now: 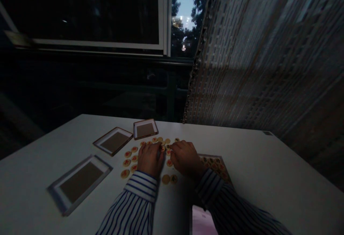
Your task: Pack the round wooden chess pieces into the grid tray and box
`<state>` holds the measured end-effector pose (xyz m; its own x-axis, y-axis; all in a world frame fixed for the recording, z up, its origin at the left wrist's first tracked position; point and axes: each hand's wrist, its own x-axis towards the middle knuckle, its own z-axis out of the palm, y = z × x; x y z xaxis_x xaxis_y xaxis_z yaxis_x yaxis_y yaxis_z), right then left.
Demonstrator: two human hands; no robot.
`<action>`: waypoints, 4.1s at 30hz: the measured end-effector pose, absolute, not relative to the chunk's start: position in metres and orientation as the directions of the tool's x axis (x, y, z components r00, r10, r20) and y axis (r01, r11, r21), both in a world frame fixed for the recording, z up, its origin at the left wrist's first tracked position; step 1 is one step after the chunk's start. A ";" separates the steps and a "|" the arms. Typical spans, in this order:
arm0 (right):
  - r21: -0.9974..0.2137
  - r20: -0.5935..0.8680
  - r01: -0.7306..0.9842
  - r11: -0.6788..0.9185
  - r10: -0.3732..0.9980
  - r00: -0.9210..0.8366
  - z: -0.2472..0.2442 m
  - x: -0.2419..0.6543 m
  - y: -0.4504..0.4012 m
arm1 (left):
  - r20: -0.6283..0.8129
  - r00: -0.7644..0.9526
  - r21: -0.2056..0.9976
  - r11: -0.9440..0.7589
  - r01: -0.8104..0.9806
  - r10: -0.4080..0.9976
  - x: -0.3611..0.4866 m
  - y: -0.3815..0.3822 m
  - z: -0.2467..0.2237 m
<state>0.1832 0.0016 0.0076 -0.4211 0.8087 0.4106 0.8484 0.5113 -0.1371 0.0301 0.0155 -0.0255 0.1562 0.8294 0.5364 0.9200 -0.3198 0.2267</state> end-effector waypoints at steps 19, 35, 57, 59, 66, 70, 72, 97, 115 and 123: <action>-0.139 0.421 0.883 0.448 0.834 -0.357 0.036 0.189 -0.002 | 0.623 0.151 0.249 -0.377 0.892 0.768 0.033 0.007 -0.016; -0.167 0.429 0.903 0.396 0.854 -0.295 0.055 0.222 -0.012 | 0.643 0.179 0.264 -0.434 0.861 0.745 0.048 -0.005 -0.009; -0.170 0.291 0.886 0.432 0.881 -0.374 0.070 0.266 -0.022 | 0.654 0.229 0.360 -0.563 0.744 0.721 0.067 -0.013 -0.015; -0.172 0.286 0.881 0.441 0.878 -0.384 0.073 0.266 -0.024 | 0.659 0.227 0.374 -0.574 0.729 0.718 0.072 -0.014 -0.012; -0.211 0.296 0.872 0.441 0.880 -0.373 0.078 0.269 -0.027 | 0.639 0.179 0.489 -0.575 0.656 0.748 0.094 -0.010 -0.001; -0.214 0.293 0.880 0.425 0.887 -0.357 0.078 0.273 -0.026 | 0.613 0.154 0.561 -0.564 0.605 0.775 0.110 -0.007 -0.003; -0.212 0.278 0.881 0.422 0.891 -0.360 0.078 0.276 -0.025 | 0.626 0.159 0.543 -0.573 0.614 0.764 0.115 -0.007 -0.009; -0.272 0.021 0.870 0.411 0.906 -0.422 0.063 0.277 -0.018 | 0.620 0.242 0.473 -0.602 0.643 0.746 0.121 -0.025 -0.028; -0.351 0.092 0.823 0.447 0.891 -0.445 0.065 0.275 -0.019 | 0.185 0.033 0.981 -0.186 0.047 0.982 0.126 -0.025 -0.026; -0.281 0.021 0.832 0.478 0.870 -0.492 0.064 0.275 -0.021 | 0.091 0.035 0.995 -0.090 -0.036 0.995 0.124 -0.023 -0.028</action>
